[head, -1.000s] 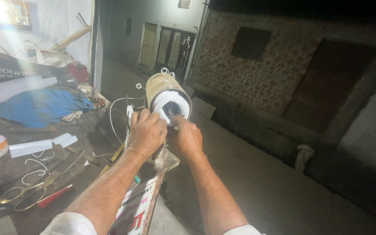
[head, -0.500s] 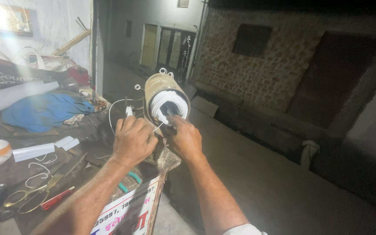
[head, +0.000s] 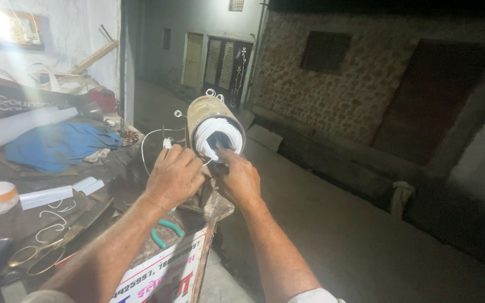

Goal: The person winds white wire around a cylindrical form mounted on a workbench. They use a wooden stick to press and align the wire, then trim excess wire with pliers. The person continues winding and adjusting the wire by hand throughout the clip.

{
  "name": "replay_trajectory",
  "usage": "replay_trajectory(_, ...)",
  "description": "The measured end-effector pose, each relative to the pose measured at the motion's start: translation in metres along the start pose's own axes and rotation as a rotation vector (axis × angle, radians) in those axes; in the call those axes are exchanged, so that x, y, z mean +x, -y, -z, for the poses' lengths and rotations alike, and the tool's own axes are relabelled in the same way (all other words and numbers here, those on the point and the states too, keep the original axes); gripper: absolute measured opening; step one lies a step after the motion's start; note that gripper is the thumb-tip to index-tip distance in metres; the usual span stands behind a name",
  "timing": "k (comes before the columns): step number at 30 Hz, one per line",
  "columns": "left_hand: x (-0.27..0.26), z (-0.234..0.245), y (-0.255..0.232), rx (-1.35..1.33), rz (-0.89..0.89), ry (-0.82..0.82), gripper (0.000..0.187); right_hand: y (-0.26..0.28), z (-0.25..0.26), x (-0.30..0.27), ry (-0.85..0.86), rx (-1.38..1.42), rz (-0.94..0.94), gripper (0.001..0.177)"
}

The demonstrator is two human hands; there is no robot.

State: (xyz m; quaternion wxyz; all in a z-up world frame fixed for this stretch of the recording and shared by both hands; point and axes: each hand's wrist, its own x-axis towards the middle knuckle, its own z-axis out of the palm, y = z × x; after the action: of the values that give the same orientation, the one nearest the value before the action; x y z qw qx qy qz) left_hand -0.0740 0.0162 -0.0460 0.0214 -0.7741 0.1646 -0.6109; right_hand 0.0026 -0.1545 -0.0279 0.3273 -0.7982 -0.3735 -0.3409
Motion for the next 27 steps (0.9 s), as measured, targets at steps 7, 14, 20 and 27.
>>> replay_trajectory(7,-0.016,0.003,-0.013,0.009,0.023,0.023,0.014,0.000,-0.001,-0.002,0.026,-0.018,-0.011,0.034)
replay_trajectory(14,0.014,-0.008,-0.025,-0.015,0.107,-0.084,0.008,-0.005,-0.004,-0.001,0.012,-0.016,0.010,0.037)
replay_trajectory(20,0.008,-0.004,-0.001,-0.086,0.209,-0.185,0.012,-0.005,0.000,0.001,0.026,-0.049,0.029,0.038)
replay_trajectory(27,-0.098,0.032,0.065,0.271,0.712,0.323,0.026,0.001,0.002,0.004,0.052,-0.117,0.055,0.033)
